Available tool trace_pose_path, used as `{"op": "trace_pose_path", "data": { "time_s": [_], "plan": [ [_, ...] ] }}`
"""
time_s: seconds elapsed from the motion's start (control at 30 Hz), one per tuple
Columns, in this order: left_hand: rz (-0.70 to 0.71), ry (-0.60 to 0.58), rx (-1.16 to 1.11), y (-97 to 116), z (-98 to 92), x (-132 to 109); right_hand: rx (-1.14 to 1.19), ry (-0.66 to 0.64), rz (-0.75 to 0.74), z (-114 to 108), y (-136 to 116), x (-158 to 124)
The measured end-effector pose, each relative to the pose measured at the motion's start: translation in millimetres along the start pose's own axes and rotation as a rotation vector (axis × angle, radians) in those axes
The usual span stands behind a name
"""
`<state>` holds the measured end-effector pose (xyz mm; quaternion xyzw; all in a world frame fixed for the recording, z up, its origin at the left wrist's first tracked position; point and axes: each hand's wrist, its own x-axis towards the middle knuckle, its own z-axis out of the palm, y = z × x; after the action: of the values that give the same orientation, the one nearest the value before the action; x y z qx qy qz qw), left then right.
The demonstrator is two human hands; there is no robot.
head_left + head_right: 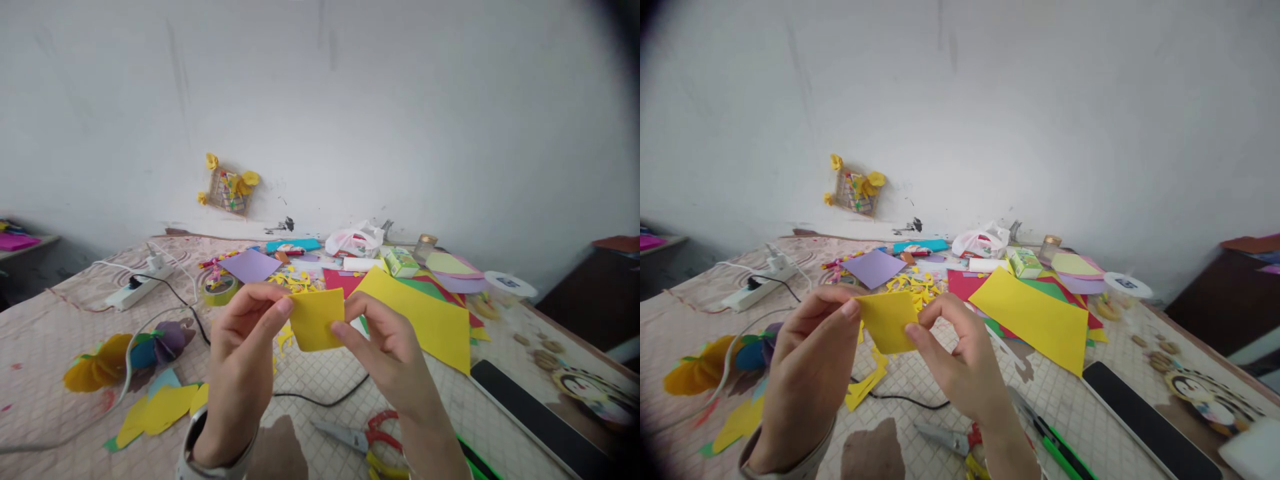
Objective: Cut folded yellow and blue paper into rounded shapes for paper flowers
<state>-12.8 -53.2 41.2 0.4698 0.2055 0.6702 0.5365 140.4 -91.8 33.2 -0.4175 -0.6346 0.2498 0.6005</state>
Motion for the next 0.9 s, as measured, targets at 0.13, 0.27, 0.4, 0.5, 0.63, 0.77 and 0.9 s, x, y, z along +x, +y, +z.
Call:
{"op": "trace_pose_path", "data": {
  "time_s": [0.13,0.27,0.4,0.5,0.63,0.77,0.9],
  "plan": [
    [-0.006,-0.068,0.091,-0.4,-1.9,-0.4,-0.083,-0.057,0.078,-3.7,0.3,1.9],
    [-0.002,-0.287,0.349,-1.9,-1.5,0.1,-0.036,-0.025,0.006,-5.5,-0.9,2.4],
    [0.016,-0.369,0.494,-5.5,1.2,0.6,-0.013,0.001,-0.052,-6.2,-1.1,1.3],
    [-0.010,-0.404,0.489,-6.9,3.7,0.6,0.007,0.135,-0.105,-5.5,-0.4,0.8],
    [-0.031,-0.457,0.472,-5.3,6.8,-0.5,0.013,0.434,-0.205,-2.1,1.7,2.3],
    [-0.020,-0.477,0.481,-1.6,4.8,1.5,0.062,0.654,-0.222,-2.6,4.9,4.3],
    [0.025,-0.377,0.501,2.1,-2.3,6.6,0.139,0.730,-0.197,-9.5,7.7,4.2]
  ]
}}
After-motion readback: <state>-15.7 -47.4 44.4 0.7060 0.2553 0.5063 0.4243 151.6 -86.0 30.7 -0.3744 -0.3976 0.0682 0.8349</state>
